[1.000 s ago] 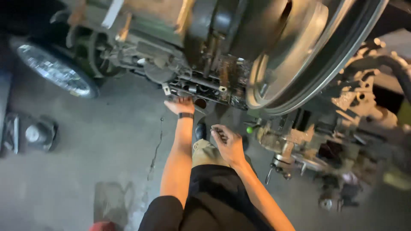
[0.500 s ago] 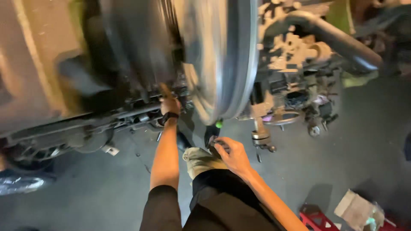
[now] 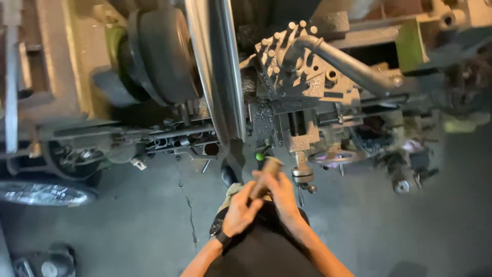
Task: The person works at a lathe in a workshop, positioning a brake drum against the machine, turning the handwheel and levers, and handling a tool holder while adjusting the setup by hand. The person repeatedly reaches to the machine controls and the drum throughout the clip.
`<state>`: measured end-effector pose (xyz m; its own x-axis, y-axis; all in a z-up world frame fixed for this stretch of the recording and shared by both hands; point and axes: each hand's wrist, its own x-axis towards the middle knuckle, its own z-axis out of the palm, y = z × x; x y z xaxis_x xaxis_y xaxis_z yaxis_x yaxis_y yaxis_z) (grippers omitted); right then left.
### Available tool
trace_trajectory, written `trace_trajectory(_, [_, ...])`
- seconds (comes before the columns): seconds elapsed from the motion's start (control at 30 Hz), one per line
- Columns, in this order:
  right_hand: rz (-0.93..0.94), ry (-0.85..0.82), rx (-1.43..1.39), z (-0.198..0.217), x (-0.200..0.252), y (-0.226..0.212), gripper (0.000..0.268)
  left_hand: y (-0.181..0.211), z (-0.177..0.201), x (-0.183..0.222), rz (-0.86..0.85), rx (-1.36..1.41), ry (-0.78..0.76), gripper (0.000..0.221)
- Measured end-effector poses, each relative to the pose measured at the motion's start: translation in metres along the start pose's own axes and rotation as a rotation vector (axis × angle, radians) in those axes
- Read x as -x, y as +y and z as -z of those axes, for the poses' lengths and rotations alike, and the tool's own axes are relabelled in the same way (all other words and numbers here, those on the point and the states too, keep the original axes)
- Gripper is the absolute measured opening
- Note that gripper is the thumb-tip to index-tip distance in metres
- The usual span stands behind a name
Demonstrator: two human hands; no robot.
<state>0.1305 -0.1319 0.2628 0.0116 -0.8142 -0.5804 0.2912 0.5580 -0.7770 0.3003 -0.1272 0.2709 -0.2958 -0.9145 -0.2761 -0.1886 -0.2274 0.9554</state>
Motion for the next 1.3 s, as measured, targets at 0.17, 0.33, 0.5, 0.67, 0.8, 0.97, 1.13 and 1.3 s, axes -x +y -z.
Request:
trace_trajectory(0.17, [0.232, 0.103, -0.303, 0.012, 0.022, -0.065, 0.015, 0.107, 0.004, -0.013, -0.563, -0.319, -0.053, 0.048])
trace_trajectory(0.33, [0.377, 0.002, -0.481, 0.039, 0.019, -0.082, 0.012, 0.151, 0.040, -0.006, -0.867, -0.291, 0.054, 0.044])
trace_trajectory(0.5, [0.378, -0.018, -0.473, 0.044, 0.002, -0.078, 0.017, 0.170, 0.103, -0.056, -1.005, -0.366, 0.546, 0.064])
trace_trajectory(0.67, [0.400, -0.118, -0.436, 0.019, 0.003, -0.114, 0.019, 0.178, 0.171, -0.155, -0.898, -0.320, 0.814, 0.046])
trace_trajectory(0.8, [0.408, -0.160, -0.391, -0.006, 0.011, -0.137, 0.019, 0.156, 0.212, -0.217, -0.789, -0.478, 0.905, 0.030])
trace_trajectory(0.97, [0.503, -0.217, -0.275, -0.025, 0.020, -0.138, 0.017, 0.135, 0.242, -0.265, -0.731, -0.656, 0.914, 0.028])
trace_trajectory(1.13, [0.452, -0.312, -0.178, -0.046, 0.031, -0.141, 0.018, 0.105, 0.272, -0.320, -0.684, -0.877, 0.730, 0.034])
trace_trajectory(1.3, [0.413, -0.300, -0.173, -0.052, 0.029, -0.131, 0.020, 0.113, 0.272, -0.329, -0.449, -0.970, 0.599, 0.040])
